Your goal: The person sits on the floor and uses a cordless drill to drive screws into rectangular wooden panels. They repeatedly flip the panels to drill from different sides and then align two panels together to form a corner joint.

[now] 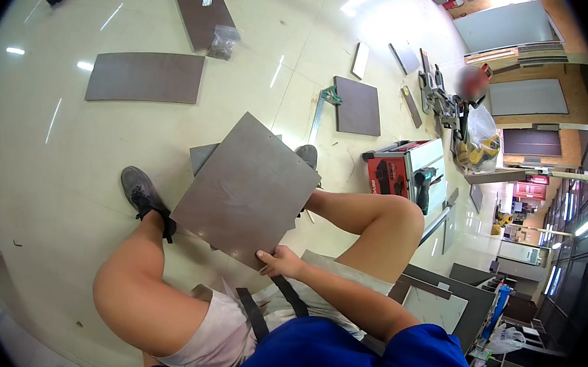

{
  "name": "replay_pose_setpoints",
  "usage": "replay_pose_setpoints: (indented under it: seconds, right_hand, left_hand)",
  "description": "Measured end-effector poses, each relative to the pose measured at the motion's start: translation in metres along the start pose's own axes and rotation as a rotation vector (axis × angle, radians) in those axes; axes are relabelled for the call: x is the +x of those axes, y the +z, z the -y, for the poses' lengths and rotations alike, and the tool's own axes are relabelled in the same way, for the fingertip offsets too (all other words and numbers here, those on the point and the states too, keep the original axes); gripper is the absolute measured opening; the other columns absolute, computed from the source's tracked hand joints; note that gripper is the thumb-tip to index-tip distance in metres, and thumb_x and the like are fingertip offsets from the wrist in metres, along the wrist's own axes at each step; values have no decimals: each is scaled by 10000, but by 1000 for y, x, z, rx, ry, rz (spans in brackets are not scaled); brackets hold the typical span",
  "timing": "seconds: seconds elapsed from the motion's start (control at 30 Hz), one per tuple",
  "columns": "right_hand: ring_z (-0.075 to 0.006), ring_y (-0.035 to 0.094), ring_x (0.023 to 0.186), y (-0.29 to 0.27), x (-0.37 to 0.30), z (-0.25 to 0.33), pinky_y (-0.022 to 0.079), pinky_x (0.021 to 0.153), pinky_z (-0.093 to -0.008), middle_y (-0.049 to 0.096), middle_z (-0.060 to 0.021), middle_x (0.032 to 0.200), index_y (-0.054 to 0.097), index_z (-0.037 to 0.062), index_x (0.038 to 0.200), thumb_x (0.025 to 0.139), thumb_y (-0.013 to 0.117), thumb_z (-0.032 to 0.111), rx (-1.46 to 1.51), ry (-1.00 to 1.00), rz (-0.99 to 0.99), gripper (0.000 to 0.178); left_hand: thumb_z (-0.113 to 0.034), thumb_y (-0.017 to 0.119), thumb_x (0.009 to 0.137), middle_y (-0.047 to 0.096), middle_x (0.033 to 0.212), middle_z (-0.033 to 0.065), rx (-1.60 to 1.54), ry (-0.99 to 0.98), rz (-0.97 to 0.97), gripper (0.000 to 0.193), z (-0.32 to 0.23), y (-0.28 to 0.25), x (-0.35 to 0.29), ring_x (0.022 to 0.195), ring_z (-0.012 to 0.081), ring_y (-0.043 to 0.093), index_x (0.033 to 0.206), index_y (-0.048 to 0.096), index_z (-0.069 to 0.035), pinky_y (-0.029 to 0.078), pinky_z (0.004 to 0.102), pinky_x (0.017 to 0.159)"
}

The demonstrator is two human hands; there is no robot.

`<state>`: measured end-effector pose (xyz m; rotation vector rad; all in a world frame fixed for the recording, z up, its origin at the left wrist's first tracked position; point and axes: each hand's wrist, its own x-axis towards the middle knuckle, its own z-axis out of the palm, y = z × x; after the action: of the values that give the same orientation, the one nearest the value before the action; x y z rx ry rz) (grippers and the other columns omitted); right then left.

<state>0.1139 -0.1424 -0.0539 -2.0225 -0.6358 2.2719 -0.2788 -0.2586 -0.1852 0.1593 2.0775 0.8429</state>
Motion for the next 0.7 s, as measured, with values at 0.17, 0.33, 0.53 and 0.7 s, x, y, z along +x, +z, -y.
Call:
replay_pose_setpoints:
  seconds: [0.17, 0.33, 0.53, 0.7]
  right_hand:
    - [-232, 717, 910, -19, -36, 16, 573, 820, -356, 736, -132, 1050, 655, 4, 1163, 992, 641, 456, -608, -63, 176, 483]
    - [-292, 713, 960, -70, -140, 111, 557, 861, -396, 732, -159, 1050, 672, 21, 1134, 992, 632, 256, -707, -268, -126, 278]
    - [-341, 613, 1125, -184, -216, 128, 478, 1006, -455, 687, -127, 1182, 700, 77, 1126, 865, 687, 187, -1216, -759, -981, 284]
    - [-258, 677, 1056, -282, -161, -80, 510, 938, -391, 720, -162, 1137, 678, 34, 1206, 963, 622, 295, -537, -437, -719, 361]
  left_hand:
    - [-234, 741, 902, 710, 1095, 138, 42, -10, 51, 356, 4, 9, 1, 1078, 255, 640, 1144, 675, 19, 497, 405, 965]
    - [-244, 731, 913, 709, 1112, 142, 9, 2, 95, 363, -1, 33, 22, 1102, 256, 634, 1157, 675, 19, 490, 406, 981]
    - [-256, 719, 926, 709, 1132, 146, -4, 99, 120, 372, -50, 23, 42, 1130, 258, 627, 1172, 676, 19, 483, 408, 1001]
    - [-267, 708, 937, 708, 1149, 150, -86, 313, 295, 380, -138, -11, 54, 1154, 260, 622, 1185, 676, 19, 476, 409, 1017]
